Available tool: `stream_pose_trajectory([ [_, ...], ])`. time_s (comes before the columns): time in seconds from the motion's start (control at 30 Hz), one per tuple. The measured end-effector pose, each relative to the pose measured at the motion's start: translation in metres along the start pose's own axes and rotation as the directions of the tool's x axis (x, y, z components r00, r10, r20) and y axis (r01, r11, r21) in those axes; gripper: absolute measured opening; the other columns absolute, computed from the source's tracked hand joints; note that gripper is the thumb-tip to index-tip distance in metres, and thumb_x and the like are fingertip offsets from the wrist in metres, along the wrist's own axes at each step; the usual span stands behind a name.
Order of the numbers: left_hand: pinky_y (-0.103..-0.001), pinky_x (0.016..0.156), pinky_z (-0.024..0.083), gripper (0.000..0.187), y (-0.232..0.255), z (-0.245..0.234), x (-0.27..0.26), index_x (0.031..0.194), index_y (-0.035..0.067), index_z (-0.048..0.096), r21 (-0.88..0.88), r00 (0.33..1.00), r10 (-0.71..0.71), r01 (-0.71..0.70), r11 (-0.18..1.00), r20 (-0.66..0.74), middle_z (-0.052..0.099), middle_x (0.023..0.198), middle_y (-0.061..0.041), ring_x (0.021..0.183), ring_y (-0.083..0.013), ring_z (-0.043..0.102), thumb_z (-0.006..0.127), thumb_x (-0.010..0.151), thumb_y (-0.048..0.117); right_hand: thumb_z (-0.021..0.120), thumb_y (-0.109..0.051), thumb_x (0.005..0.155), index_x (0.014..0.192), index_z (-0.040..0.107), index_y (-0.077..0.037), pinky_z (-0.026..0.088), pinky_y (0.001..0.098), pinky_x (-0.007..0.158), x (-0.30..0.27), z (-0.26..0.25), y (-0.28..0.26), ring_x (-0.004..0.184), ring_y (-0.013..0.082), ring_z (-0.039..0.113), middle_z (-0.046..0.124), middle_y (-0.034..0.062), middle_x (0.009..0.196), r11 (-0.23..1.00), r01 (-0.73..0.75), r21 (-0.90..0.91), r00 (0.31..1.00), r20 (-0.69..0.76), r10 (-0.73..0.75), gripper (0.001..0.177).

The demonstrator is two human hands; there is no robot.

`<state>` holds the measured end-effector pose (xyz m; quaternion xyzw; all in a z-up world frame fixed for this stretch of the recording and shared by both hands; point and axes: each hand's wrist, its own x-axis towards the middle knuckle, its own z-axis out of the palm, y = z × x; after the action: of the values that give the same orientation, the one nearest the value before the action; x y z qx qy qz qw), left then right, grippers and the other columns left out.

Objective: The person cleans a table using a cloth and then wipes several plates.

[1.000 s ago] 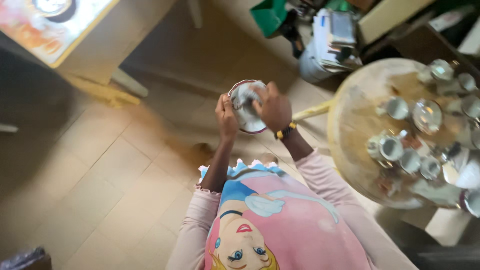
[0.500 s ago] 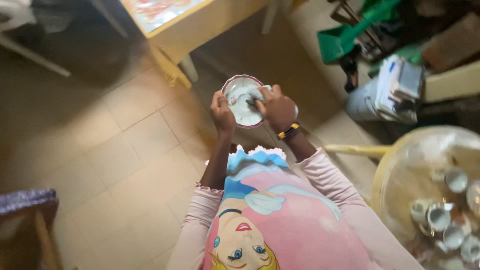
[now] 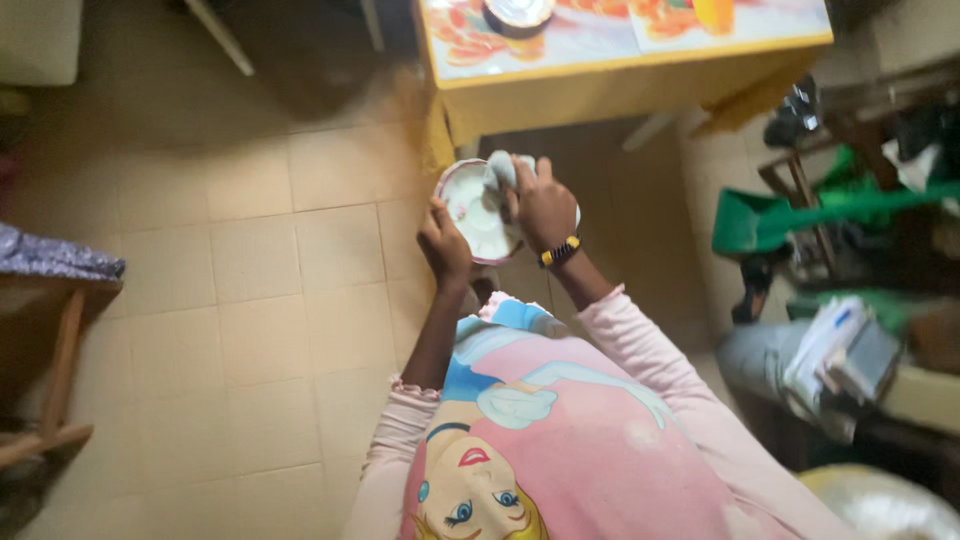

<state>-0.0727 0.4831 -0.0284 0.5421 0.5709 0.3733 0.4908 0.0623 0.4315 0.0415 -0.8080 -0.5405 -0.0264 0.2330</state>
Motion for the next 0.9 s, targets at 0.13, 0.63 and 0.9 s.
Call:
stream_pose_trajectory([
  [0.13, -0.041, 0.073, 0.052, 0.043, 0.008, 0.017, 0.056, 0.101, -0.007, 0.065, -0.133, 0.962, 0.114, -0.15, 0.98, -0.247, 0.071, 0.089, -0.024, 0.08, -0.0335, 0.069, 0.041, 0.11, 0.028, 0.073, -0.031, 0.092, 0.129, 0.064, -0.017, 0.056, 0.0499, 0.063, 0.017, 0.006, -0.005, 0.076, 0.0389, 0.07, 0.064, 0.0154, 0.107, 0.999, 0.042, 0.007, 0.973, 0.225, -0.043, 0.04],
  [0.63, -0.033, 0.078, 0.051, 0.041, -0.014, 0.053, 0.179, 0.106, -0.005, 0.067, -0.292, 0.912, 0.05, -0.182, 0.939, -0.408, 0.07, 0.095, -0.012, 0.087, -0.0187, 0.063, 0.045, 0.11, 0.03, 0.071, -0.039, 0.089, 0.121, 0.066, -0.02, 0.056, 0.0505, 0.061, 0.141, 0.075, 0.006, 0.08, 0.0394, 0.07, 0.069, 0.0147, 0.105, 0.916, 0.345, 0.205, 0.874, 0.286, -0.393, 0.037],
  [0.9, -0.033, 0.074, 0.049, 0.043, -0.033, 0.046, 0.232, 0.094, -0.003, 0.066, -0.369, 0.933, -0.092, -0.046, 0.928, -0.348, 0.066, 0.084, -0.006, 0.08, -0.0137, 0.057, 0.048, 0.109, 0.033, 0.066, -0.026, 0.093, 0.131, 0.066, -0.022, 0.053, 0.0489, 0.061, 0.233, 0.11, 0.013, 0.077, 0.0355, 0.069, 0.063, 0.014, 0.099, 0.936, 0.351, 0.023, 0.868, 0.369, -0.334, 0.039],
])
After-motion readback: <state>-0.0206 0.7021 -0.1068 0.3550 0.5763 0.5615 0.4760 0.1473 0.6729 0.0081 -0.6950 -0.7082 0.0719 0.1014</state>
